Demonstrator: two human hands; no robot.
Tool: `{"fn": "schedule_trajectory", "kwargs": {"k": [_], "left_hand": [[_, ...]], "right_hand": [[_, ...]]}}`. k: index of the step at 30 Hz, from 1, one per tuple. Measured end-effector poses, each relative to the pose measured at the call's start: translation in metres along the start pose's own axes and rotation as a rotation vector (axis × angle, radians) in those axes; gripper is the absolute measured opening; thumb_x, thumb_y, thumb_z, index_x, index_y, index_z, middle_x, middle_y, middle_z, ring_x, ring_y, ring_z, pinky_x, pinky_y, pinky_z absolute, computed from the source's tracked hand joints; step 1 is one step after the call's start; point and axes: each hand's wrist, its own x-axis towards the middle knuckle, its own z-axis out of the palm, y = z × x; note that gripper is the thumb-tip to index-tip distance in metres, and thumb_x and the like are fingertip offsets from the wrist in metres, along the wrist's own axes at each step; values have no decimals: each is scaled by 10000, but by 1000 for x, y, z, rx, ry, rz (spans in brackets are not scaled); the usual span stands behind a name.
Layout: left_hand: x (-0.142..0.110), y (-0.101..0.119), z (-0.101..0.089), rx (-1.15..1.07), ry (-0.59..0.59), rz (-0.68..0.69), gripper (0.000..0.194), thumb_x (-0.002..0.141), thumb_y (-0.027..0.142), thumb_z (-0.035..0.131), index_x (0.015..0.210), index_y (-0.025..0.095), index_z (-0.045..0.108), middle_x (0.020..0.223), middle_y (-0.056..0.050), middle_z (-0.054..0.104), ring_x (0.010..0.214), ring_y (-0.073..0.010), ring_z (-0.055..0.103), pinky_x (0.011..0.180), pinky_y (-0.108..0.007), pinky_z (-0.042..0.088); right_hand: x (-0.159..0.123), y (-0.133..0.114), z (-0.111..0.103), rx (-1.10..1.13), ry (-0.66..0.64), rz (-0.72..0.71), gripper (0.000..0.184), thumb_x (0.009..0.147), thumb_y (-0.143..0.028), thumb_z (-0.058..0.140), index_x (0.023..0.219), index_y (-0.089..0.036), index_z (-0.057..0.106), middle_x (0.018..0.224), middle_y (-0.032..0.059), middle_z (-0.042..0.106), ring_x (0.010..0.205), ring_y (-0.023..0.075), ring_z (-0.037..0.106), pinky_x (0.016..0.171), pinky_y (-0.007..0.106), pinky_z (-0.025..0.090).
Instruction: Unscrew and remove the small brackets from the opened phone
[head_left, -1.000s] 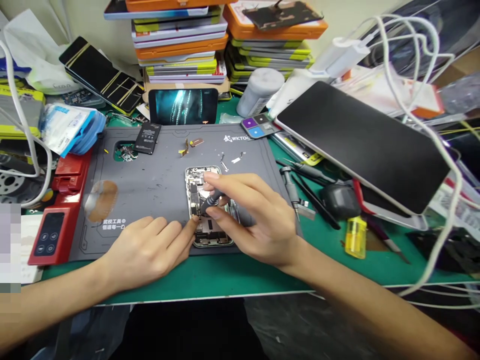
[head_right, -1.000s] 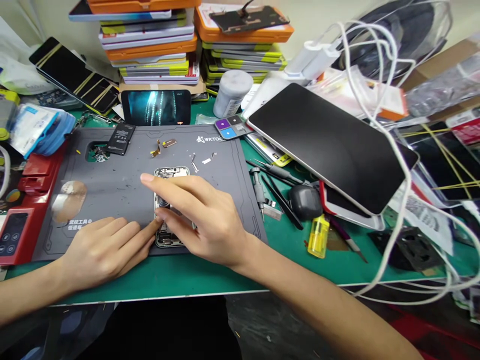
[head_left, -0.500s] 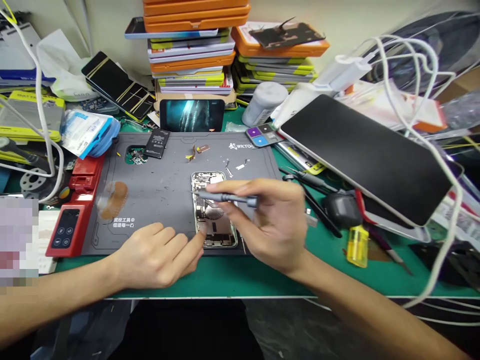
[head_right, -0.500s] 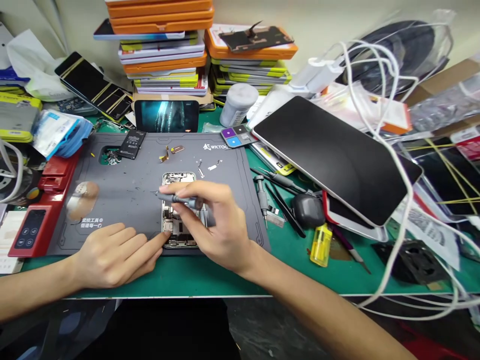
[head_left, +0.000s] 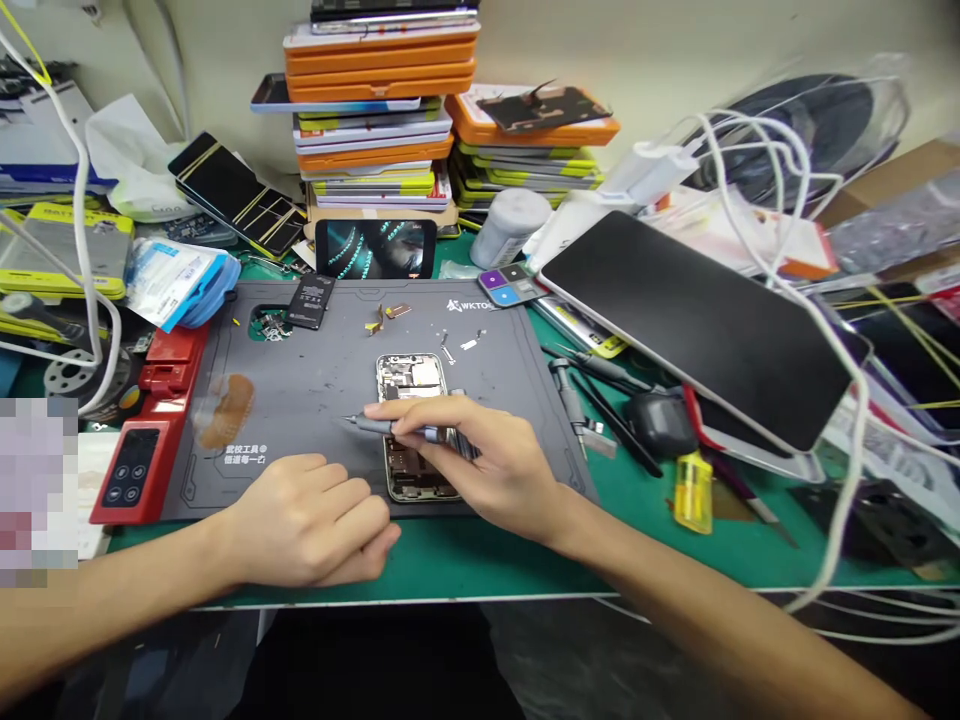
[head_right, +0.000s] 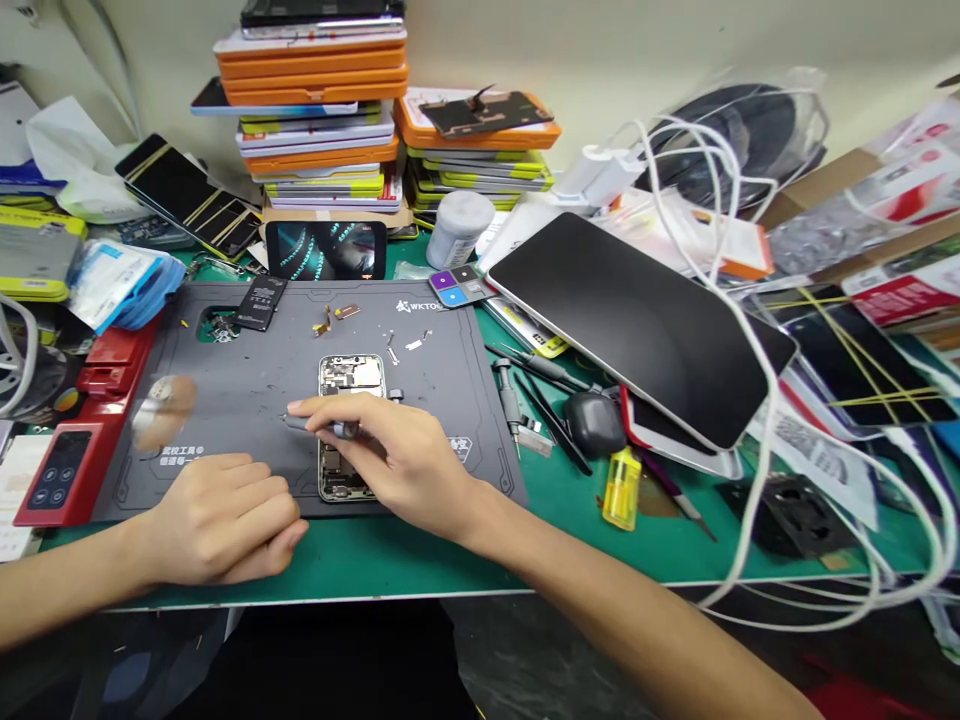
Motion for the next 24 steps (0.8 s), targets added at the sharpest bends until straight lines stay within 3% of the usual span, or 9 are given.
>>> {"fn": "schedule_trajectory", "kwargs": {"k": [5, 9, 18, 24], "left_hand": [[2, -2, -1, -24, -13, -37, 417, 1101, 195, 484, 692, 213, 561, 574, 38, 506, 516, -140, 421, 516, -338, 333], [3, -1, -1, 12, -15, 2, 407, 1087, 193, 516, 684, 210, 566, 574, 39, 512, 522, -143, 429, 518, -344, 330], [2, -1, 2, 79, -71, 57, 372, 1057, 237, 619, 692, 214, 554, 590, 46, 520, 545, -138, 448, 524, -337, 339], [3, 0, 1, 58, -76, 53, 367, 1059, 216, 597, 695, 213, 556, 592, 44, 538, 537, -135, 460, 515, -342, 340]], "right_hand": [[2, 0, -1, 36, 14, 51, 181, 1050, -71, 651, 1147, -213, 704, 1261, 72, 858, 1209, 180, 825, 1019, 320, 705], [1, 2, 0, 50, -26, 28, 200, 1047, -65, 648, 1155, -216, 720, 1264, 61, 858, 1205, 190, 828, 1015, 334, 711], [0, 2, 1, 100, -29, 120, 193, 1050, -91, 640, 1154, -223, 736, 1278, 57, 853, 1213, 204, 826, 997, 342, 720], [2, -3, 0, 173, 64, 212, 137, 1050, -120, 687, 1132, -228, 712, 1238, 45, 859, 1216, 190, 820, 1033, 349, 701]]}}
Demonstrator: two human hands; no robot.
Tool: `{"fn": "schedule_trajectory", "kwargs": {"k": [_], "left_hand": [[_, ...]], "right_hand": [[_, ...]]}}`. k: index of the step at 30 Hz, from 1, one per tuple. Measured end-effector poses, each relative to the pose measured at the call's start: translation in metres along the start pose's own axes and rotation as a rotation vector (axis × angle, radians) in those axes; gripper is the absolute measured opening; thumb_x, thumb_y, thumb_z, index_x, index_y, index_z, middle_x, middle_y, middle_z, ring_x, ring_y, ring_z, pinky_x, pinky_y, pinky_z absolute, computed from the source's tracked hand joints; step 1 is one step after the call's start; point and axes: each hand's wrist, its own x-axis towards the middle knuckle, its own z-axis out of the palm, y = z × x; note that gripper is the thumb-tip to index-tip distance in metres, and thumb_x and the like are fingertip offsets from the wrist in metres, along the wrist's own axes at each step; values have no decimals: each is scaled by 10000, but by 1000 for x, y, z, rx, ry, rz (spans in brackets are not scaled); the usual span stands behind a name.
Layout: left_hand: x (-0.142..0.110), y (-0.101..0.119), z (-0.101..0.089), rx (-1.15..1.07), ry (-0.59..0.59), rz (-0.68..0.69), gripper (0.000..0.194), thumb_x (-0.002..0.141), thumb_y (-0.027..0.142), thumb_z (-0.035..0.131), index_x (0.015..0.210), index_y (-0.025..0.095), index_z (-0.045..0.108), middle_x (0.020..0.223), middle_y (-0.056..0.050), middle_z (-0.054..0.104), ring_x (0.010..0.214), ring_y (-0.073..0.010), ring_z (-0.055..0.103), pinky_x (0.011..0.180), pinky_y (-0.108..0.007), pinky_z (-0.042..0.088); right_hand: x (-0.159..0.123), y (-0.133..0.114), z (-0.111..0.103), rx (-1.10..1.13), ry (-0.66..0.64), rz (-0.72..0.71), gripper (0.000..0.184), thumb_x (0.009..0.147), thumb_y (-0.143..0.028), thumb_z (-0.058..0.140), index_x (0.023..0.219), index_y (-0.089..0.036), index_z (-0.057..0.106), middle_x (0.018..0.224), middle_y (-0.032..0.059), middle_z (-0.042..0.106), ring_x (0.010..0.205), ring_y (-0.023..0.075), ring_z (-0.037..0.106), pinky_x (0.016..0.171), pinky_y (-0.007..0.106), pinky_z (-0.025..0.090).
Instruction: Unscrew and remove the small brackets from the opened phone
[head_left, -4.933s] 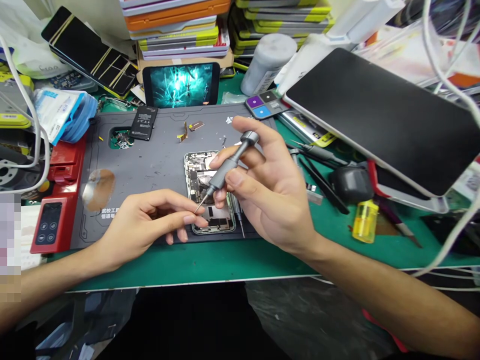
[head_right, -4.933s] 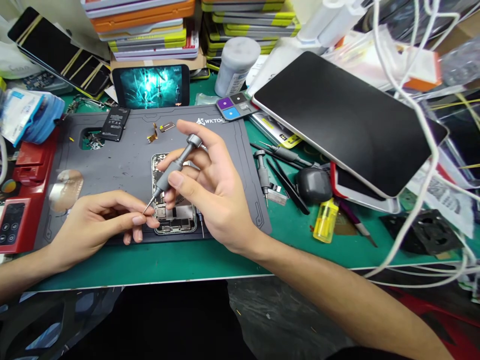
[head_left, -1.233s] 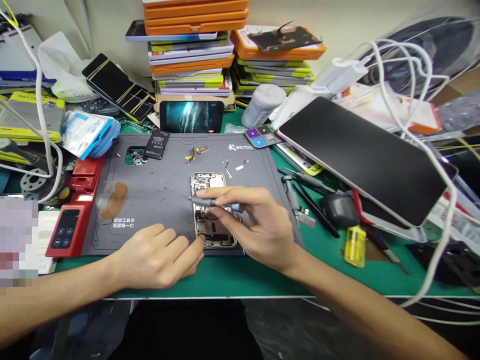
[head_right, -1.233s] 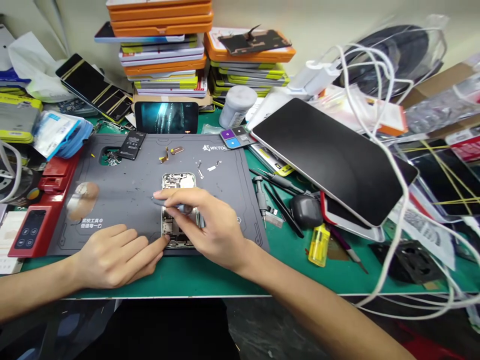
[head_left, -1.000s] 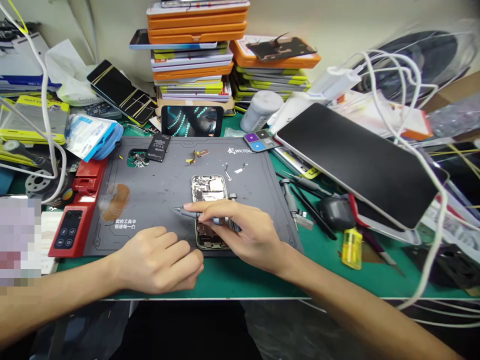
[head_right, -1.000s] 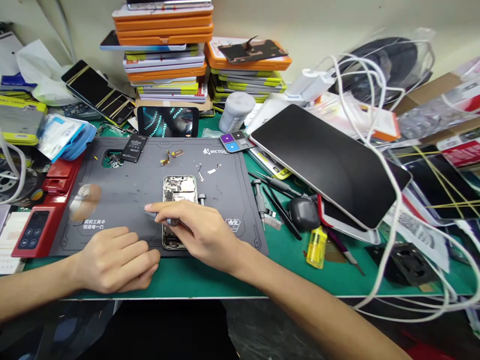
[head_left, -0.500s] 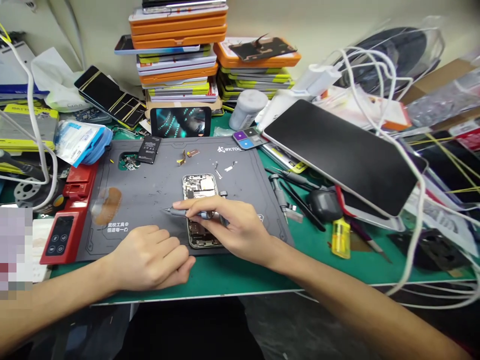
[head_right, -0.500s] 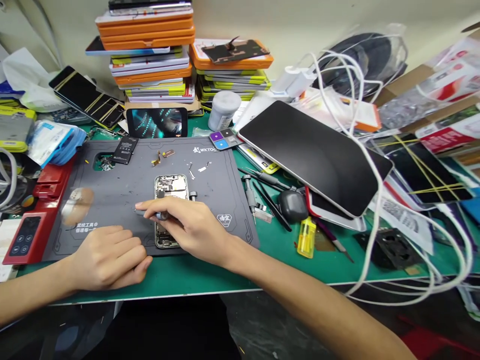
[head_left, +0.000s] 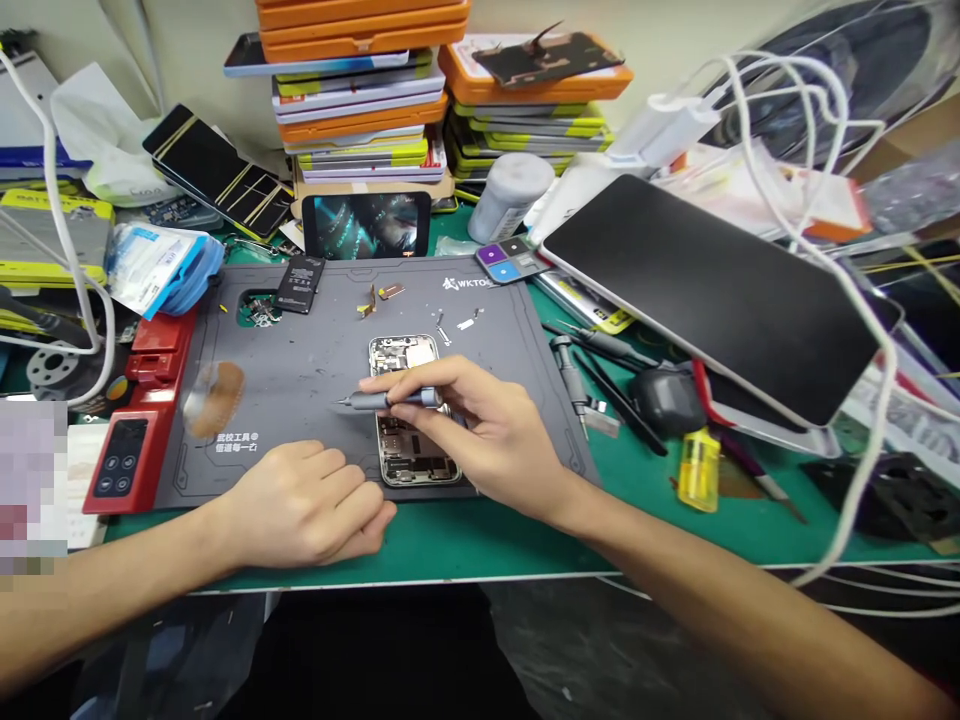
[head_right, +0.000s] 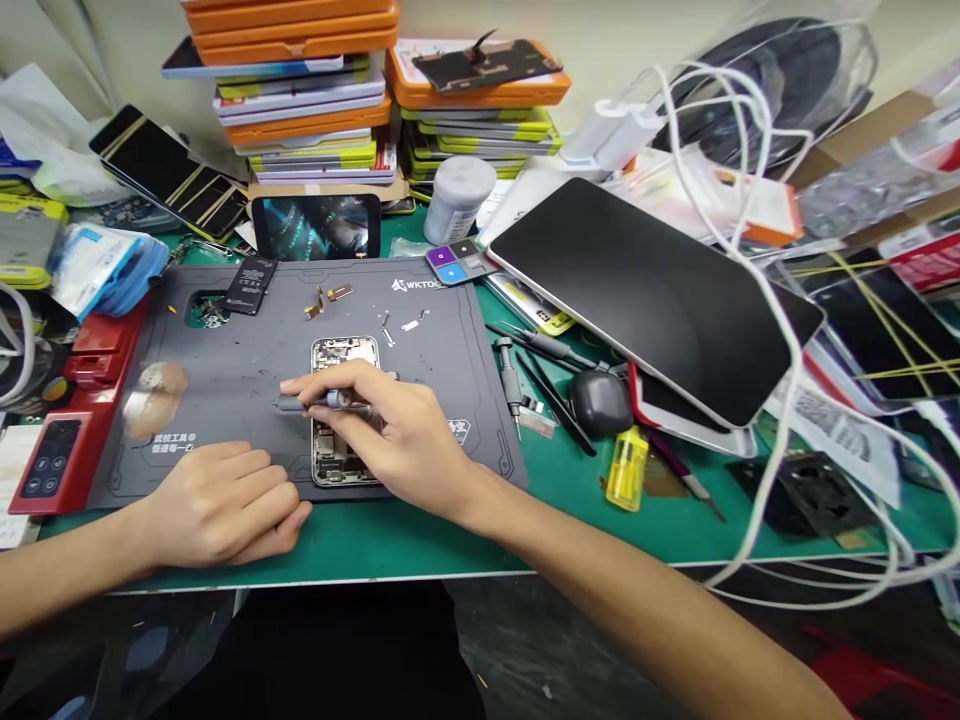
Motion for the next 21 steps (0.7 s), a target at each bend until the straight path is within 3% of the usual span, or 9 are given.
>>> {"fn": "schedule_trajectory", "kwargs": {"k": [6, 10, 13, 17, 21], "left_hand": [[1, -2, -2, -97, 3, -64, 368, 1085, 211, 558, 717, 214, 555, 595, 47, 548, 520, -128, 467, 516, -332, 343], [2, -7, -4, -267, 13, -224, 400, 1150, 242, 461, 773, 210, 594, 599, 53, 580, 503, -108, 517, 515, -297, 366], [2, -11, -5, -443, -9, -382, 325, 1160, 287, 507, 887, 205, 662, 654, 65, 672, 517, -77, 592, 524, -222, 417], [4, -16, -7, -707, -50, -577, 159, 1122, 286, 621, 1160, 220, 761, 881, 33, 829, 681, -84, 758, 591, -150, 538], [7, -20, -7, -871, -39, -681, 172, 1098, 276, 668, 1181, 208, 803, 776, 26, 825, 600, -91, 738, 522, -146, 530]], "right_hand": [[1, -2, 0, 152, 98, 124, 165, 1041, -189, 710, 1193, -232, 662, 1186, 61, 843, 1087, 196, 841, 882, 340, 735], [2, 7, -8, 268, 195, 112, 326, 1064, -251, 655, 1379, -258, 572, 1134, 53, 819, 885, 160, 804, 725, 297, 713], [4, 14, -16, 387, 234, 187, 459, 1064, -305, 632, 1506, -286, 512, 1110, 44, 786, 733, 139, 718, 551, 256, 632], [4, 16, -18, 449, 179, 239, 475, 1055, -322, 660, 1509, -300, 521, 1124, 34, 747, 718, 114, 657, 611, 248, 633], [2, 15, -13, 384, 136, 193, 594, 1017, -295, 734, 1548, -329, 470, 1108, 23, 734, 809, 146, 669, 608, 245, 622]]}}
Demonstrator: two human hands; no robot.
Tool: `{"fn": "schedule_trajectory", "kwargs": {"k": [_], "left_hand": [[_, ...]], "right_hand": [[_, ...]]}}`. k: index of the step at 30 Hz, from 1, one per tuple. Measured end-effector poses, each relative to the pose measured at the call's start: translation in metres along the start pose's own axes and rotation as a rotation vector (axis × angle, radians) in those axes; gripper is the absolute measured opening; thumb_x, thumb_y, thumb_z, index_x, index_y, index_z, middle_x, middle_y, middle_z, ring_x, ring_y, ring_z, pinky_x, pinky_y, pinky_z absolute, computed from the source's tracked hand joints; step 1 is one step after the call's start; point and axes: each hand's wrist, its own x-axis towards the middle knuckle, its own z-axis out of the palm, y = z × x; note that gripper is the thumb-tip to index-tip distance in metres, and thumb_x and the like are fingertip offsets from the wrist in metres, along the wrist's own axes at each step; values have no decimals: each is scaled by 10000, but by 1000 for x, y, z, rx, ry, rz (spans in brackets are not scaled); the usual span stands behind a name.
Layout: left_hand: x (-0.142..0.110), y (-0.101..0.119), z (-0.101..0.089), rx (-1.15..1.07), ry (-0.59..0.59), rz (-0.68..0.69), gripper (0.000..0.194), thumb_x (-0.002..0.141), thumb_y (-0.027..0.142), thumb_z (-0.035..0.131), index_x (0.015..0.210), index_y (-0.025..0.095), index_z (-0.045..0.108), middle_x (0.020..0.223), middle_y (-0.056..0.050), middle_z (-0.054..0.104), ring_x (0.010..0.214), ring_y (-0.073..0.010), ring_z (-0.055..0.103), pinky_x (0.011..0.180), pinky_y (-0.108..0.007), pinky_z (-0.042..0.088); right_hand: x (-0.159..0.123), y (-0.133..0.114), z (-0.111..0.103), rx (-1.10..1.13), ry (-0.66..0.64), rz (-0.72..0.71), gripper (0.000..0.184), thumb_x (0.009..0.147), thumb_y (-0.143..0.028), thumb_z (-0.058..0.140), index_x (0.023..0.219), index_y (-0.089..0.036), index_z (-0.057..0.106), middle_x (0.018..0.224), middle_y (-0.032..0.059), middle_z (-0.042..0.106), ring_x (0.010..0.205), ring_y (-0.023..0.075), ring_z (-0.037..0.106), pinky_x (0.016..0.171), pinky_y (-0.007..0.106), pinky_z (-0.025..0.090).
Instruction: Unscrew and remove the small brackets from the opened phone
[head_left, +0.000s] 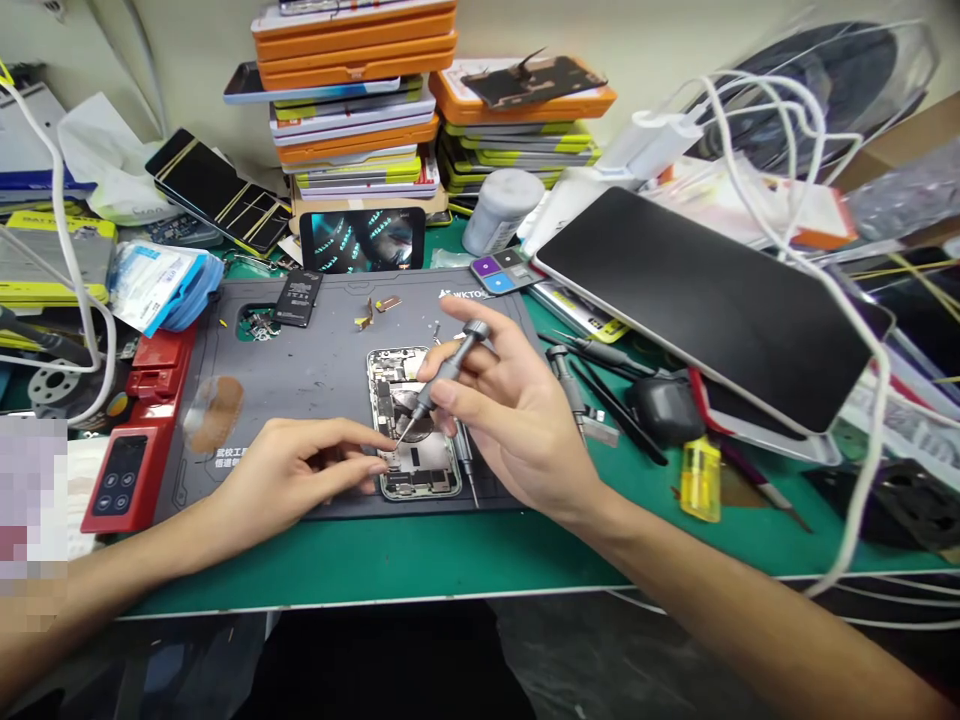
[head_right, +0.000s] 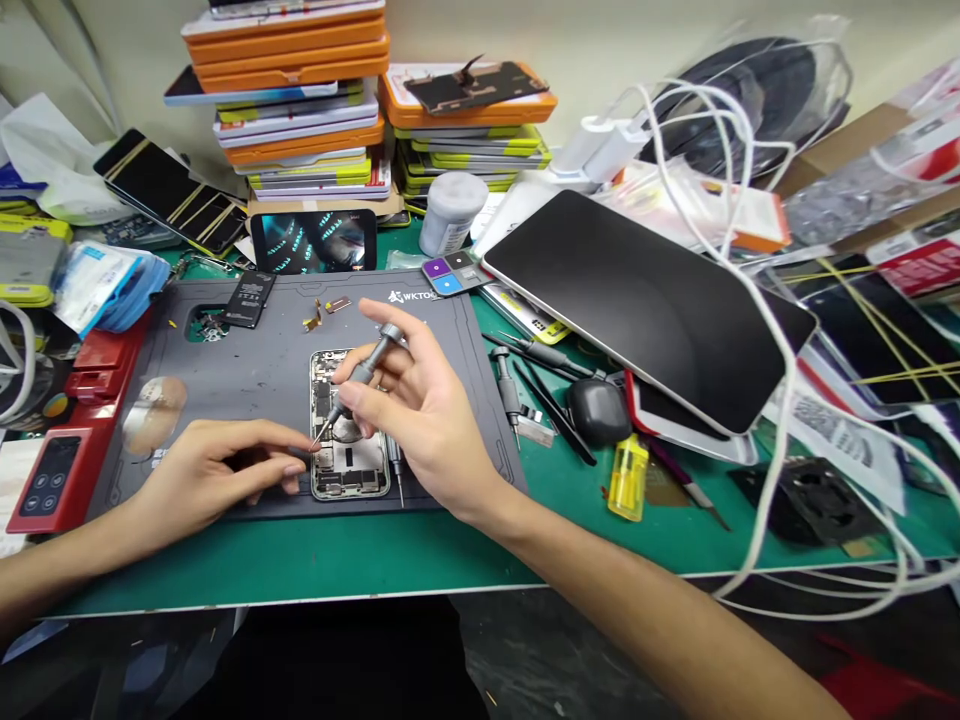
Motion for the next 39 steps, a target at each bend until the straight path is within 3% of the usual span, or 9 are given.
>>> {"fn": "schedule_trajectory", "kwargs": {"k": [10, 20, 39], "left_hand": [[2, 1, 0, -49, 8, -47, 202, 1068, 330, 731, 1184, 222, 856, 952, -20, 880, 571, -90, 691, 509, -179, 524], [4, 2, -1, -187, -8, -247, 207, 1058, 328, 712, 1163, 257, 875, 964, -6, 878, 521, -42, 595, 533, -124, 507], [2, 0, 1, -235, 25, -239, 225, 1044, 295, 724, 1210, 309, 876, 982, 7, 883, 498, -35, 548, 519, -115, 493]], "right_hand": [[-1, 0, 3, -44, -44, -13, 563, 1050, -334, 670, 1560, -310, 432, 1147, 55, 754, 822, 170, 704, 660, 311, 669], [-2, -9, 9, 26, 1, 109, 553, 1015, -374, 755, 1490, -355, 473, 1144, 29, 732, 773, 166, 672, 716, 373, 669], [-2, -10, 8, 53, 14, 136, 542, 1001, -360, 782, 1463, -366, 499, 1140, 11, 723, 785, 153, 700, 757, 371, 696]]}}
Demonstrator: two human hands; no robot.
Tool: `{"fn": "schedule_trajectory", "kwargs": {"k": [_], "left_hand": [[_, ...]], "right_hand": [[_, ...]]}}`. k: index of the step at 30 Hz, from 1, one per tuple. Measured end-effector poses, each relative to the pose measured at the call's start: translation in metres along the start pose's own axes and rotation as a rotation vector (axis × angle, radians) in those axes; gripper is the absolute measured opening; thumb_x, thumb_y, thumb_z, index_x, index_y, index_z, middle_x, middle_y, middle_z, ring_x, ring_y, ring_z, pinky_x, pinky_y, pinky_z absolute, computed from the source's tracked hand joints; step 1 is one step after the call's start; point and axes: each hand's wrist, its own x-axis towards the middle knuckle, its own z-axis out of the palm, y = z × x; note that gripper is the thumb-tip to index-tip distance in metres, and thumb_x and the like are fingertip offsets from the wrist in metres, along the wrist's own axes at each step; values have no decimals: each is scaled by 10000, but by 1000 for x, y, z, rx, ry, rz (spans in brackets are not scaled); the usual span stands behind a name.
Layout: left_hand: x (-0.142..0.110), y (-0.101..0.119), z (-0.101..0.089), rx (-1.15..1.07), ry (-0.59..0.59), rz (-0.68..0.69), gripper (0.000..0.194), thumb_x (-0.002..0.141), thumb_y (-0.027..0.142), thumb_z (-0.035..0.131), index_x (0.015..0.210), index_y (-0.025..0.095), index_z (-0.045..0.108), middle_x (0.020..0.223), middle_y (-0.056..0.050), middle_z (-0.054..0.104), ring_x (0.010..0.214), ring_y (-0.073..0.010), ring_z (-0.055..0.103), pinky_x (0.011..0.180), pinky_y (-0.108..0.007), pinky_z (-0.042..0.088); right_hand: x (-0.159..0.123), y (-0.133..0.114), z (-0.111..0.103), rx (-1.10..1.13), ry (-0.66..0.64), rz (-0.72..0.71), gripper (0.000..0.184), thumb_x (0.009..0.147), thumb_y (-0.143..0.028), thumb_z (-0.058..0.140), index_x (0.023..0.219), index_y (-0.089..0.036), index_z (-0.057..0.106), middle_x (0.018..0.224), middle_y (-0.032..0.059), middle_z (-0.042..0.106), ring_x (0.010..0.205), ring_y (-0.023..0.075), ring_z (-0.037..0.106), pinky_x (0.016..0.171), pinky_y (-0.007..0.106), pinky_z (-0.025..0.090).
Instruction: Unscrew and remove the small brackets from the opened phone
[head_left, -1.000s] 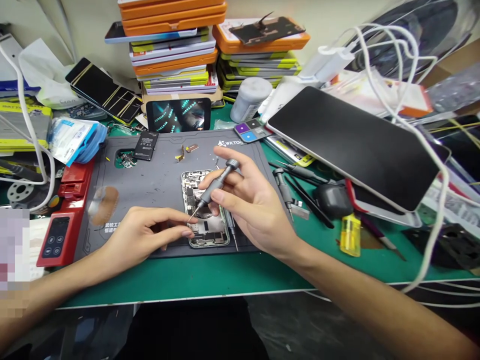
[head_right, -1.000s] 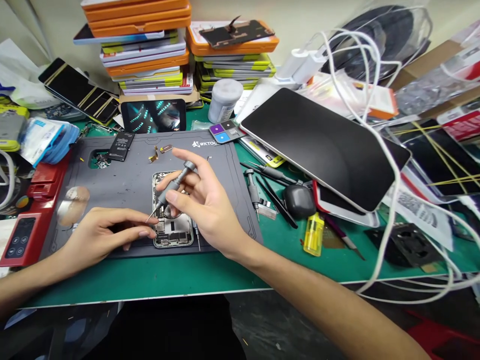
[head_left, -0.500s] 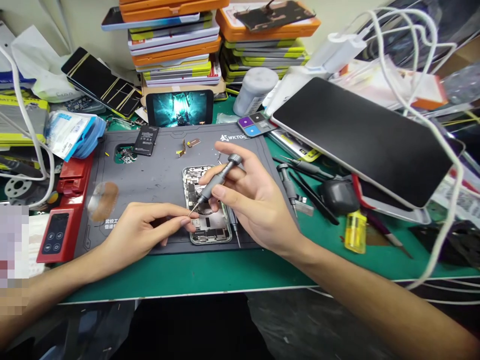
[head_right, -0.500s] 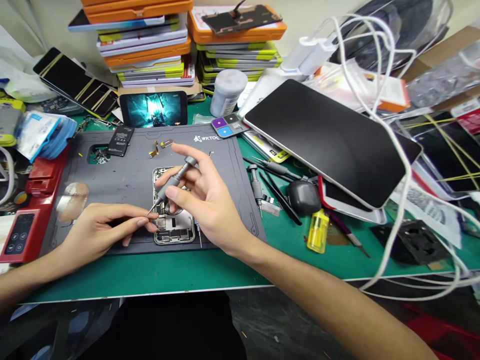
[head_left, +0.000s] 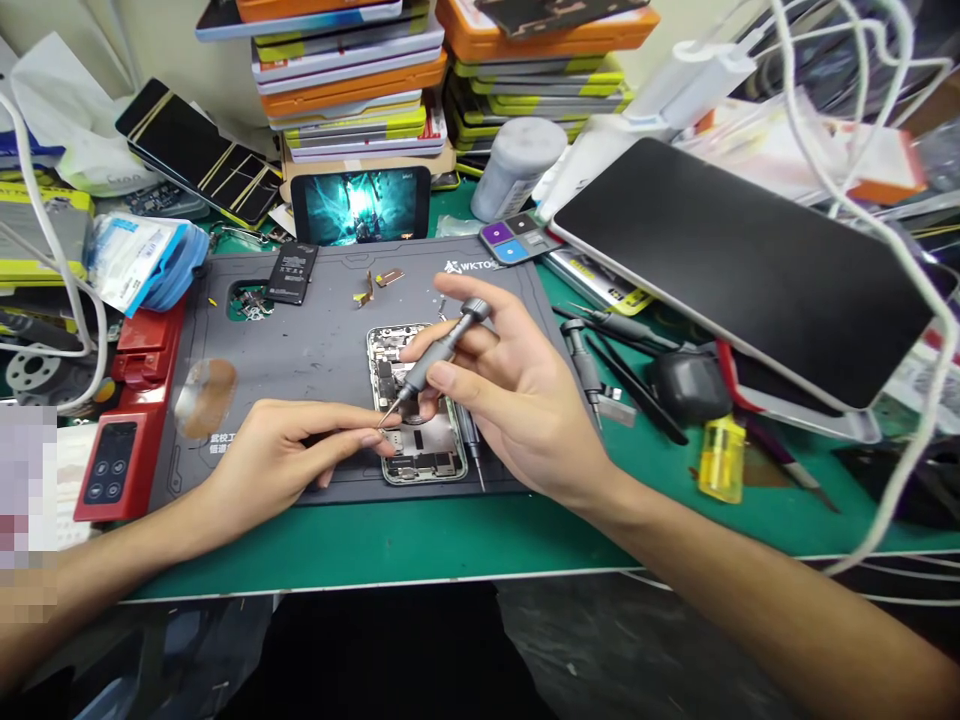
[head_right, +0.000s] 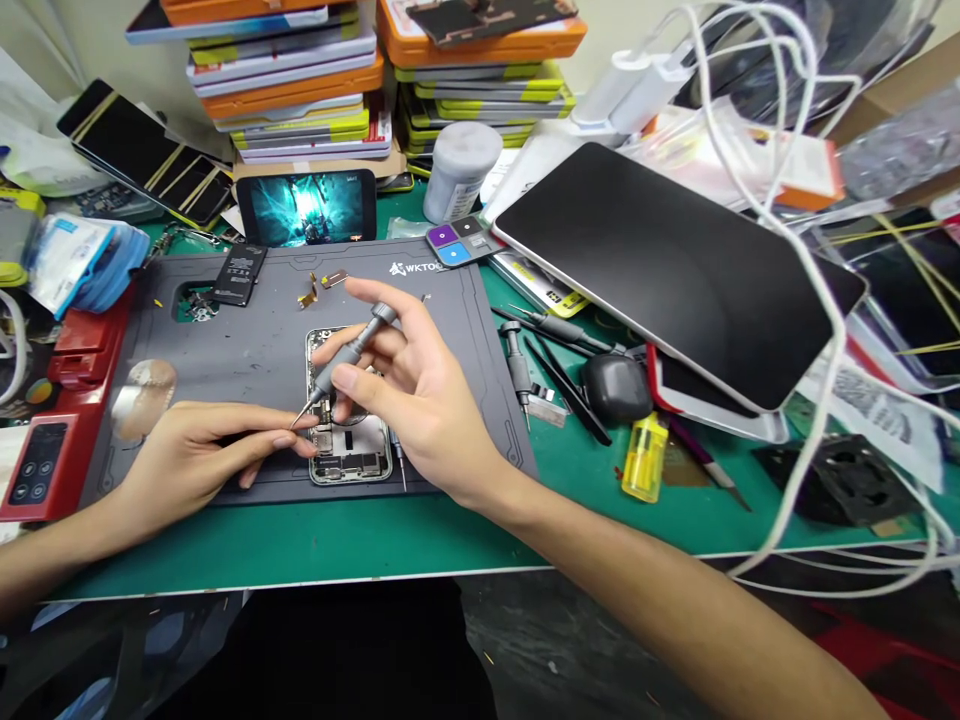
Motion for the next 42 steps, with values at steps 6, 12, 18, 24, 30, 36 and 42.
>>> {"fn": "schedule_trajectory", "kwargs": {"k": [6, 12, 18, 24, 30, 36, 42], "left_hand": [[1, 2, 1, 7, 4, 0, 226, 1037, 281, 729, 1209, 294, 875, 995, 4, 886, 488, -36, 538, 514, -120, 491], [0, 3, 0, 10, 1, 12, 238, 1041, 272, 719, 1224, 290, 870, 989, 5, 886, 484, -39, 535, 500, -123, 485], [0, 2, 0, 29, -7, 18, 228, 1046, 290, 718, 1213, 286, 874, 985, 5, 885, 484, -40, 532, 495, -124, 480], [-1, 3, 0, 50, -14, 16, 248, 1066, 322, 687, 1231, 277, 867, 996, -18, 884, 486, -57, 538, 502, -157, 493], [-1, 4, 0, 37, 3, 3, 271, 1079, 380, 674, 1214, 246, 867, 985, -44, 882, 488, -63, 526, 494, -167, 483], [0, 6, 0, 15, 26, -32, 262, 1053, 382, 702, 1189, 239, 873, 974, -48, 881, 480, -64, 525, 467, -168, 465], [0, 6, -1, 14, 32, -21, 253, 1064, 352, 685, 1197, 246, 871, 978, -45, 880, 478, -52, 520, 466, -153, 453]], "right_hand": [[0, -1, 1, -5, -4, 3, 529, 1011, -350, 767, 1463, -368, 493, 1122, 7, 716, 795, 158, 698, 759, 373, 692], [0, -2, 2, -12, -10, 5, 543, 1005, -385, 777, 1460, -369, 483, 1125, 4, 714, 778, 151, 691, 758, 374, 693], [-1, -1, 3, 14, -15, 15, 550, 1001, -345, 773, 1470, -362, 488, 1116, 6, 714, 786, 153, 689, 748, 364, 686], [-1, -2, 3, 22, -14, 21, 548, 998, -339, 774, 1466, -364, 490, 1112, 9, 718, 787, 160, 695, 748, 371, 694], [0, -2, 2, -6, 11, 21, 543, 998, -377, 782, 1455, -364, 488, 1130, 16, 728, 764, 165, 714, 757, 396, 715], [2, -2, 4, 61, 24, 28, 516, 985, -332, 814, 1401, -357, 511, 1099, -9, 748, 706, 139, 717, 739, 369, 723], [1, -1, 3, 26, 8, 16, 517, 1003, -366, 800, 1420, -355, 495, 1142, 7, 758, 723, 151, 740, 767, 401, 734]]}}
